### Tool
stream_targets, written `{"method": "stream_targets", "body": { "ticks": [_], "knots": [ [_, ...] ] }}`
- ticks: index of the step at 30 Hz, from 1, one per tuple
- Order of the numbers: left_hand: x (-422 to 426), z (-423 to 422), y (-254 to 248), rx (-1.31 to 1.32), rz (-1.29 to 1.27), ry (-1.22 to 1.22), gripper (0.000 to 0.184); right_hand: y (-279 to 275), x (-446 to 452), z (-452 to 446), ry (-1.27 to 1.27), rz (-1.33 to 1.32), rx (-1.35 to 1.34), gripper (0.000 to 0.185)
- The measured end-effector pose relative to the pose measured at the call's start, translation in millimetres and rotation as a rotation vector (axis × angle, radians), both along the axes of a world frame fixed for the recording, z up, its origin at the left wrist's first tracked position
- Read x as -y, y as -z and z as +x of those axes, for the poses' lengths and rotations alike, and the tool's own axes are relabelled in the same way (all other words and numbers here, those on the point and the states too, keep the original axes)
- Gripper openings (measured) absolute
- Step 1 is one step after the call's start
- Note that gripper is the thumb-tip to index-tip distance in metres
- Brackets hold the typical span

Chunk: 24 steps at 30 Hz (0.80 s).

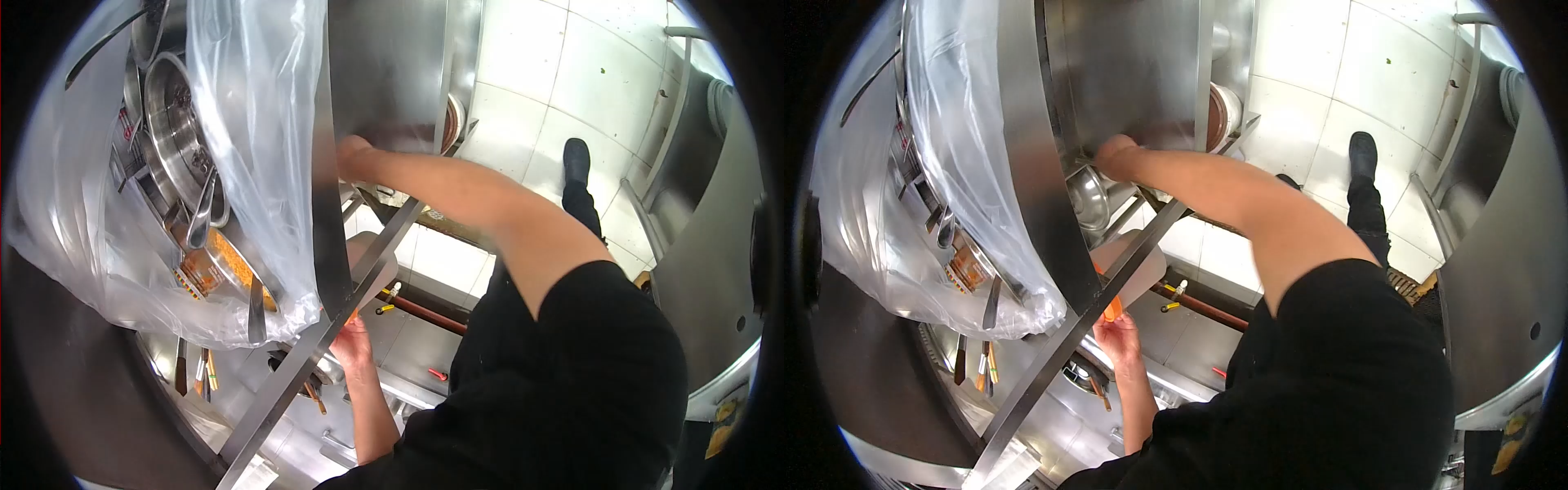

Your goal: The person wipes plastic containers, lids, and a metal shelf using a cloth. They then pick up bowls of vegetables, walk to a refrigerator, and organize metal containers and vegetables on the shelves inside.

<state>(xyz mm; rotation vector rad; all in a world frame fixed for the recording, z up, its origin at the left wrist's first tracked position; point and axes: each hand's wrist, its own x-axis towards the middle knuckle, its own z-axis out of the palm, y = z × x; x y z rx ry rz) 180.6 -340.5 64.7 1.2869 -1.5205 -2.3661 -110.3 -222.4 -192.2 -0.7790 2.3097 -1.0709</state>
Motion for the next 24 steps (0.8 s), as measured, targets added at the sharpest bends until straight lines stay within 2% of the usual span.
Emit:
{"method": "stream_targets", "body": {
  "ticks": [3, 6, 9, 12, 15, 18, 19, 21, 22, 24],
  "knots": [
    [-0.6, -15.3, 6.5, -0.094, -0.03, -0.002, 0.028, 32.5, 78.2, -49.5, 0.232, -0.218, 0.051, 0.027],
    [-25.9, -41.9, 7.3, -0.146, 0.019, -0.09, 0.029, 24.9, 74.0, -55.3, 0.16, -0.2, 0.063, 0.028],
    [-3.7, -52.0, 20.1, -0.174, 0.005, 0.018, 0.033, 14.1, 35.6, -29.8, 0.095, -0.14, 0.103, 0.029],
    [15.9, -74.5, 32.3, -0.216, 0.078, 0.053, 0.033, -26.3, -68.0, -1.5, -0.188, 0.04, 0.138, 0.034],
    [30.0, -107.3, 50.4, -0.235, 0.174, 0.06, 0.033, -28.4, -113.5, 24.2, -0.002, -0.061, 0.237, 0.04],
    [45.9, -148.8, 81.4, -0.245, 0.355, 0.053, 0.034, -51.6, -155.7, 36.1, 0.558, -0.336, 0.298, 0.043],
    [51.2, -167.5, 93.7, -0.242, 0.487, 0.026, 0.034, -58.0, -169.4, 35.4, 0.742, -0.421, 0.315, 0.046],
    [56.7, -203.1, 117.5, -0.215, 0.785, -0.057, 0.034, -74.3, -192.6, 27.4, 0.945, -0.446, 0.304, 0.045],
    [51.3, -220.7, 127.2, -0.221, 0.795, -0.031, 0.034, -80.1, -195.7, 23.2, 1.037, -0.464, 0.301, 0.045],
    [30.6, -242.2, 144.0, -0.26, 0.42, 0.165, 0.033, -76.9, -190.9, 1.8, 1.049, -0.516, 0.173, 0.044]
  ]
}}
